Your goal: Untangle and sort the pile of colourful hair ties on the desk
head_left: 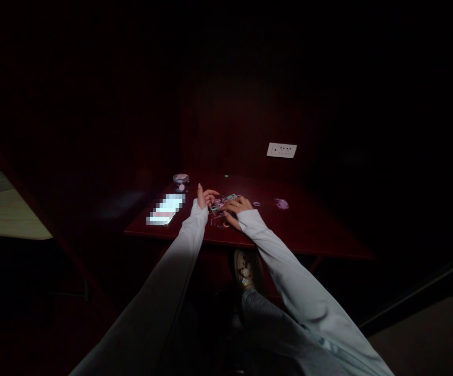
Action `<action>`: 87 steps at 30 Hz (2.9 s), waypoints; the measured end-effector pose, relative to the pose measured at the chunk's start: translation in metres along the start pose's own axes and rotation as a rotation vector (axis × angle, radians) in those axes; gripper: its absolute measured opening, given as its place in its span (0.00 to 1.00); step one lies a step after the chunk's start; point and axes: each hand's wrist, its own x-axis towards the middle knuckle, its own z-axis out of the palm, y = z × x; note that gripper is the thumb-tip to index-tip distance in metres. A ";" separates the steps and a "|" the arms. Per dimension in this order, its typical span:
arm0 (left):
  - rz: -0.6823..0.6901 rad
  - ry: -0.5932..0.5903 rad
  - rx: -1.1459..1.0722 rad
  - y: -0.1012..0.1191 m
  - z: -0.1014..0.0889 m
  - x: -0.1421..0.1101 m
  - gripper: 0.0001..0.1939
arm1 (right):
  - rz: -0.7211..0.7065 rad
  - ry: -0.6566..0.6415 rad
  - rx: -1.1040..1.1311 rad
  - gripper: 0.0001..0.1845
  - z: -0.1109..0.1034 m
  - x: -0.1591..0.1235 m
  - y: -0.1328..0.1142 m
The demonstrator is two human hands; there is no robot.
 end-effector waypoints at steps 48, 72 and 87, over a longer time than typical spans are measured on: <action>0.028 0.208 0.901 -0.025 -0.003 0.012 0.13 | 0.887 0.636 0.384 0.12 0.035 -0.006 0.092; 0.112 -0.111 0.834 -0.022 -0.014 0.016 0.05 | 0.105 0.363 -0.017 0.18 0.028 -0.007 0.067; 0.053 -0.151 0.921 -0.003 -0.009 0.006 0.05 | 0.137 0.122 -0.039 0.04 0.027 -0.001 0.042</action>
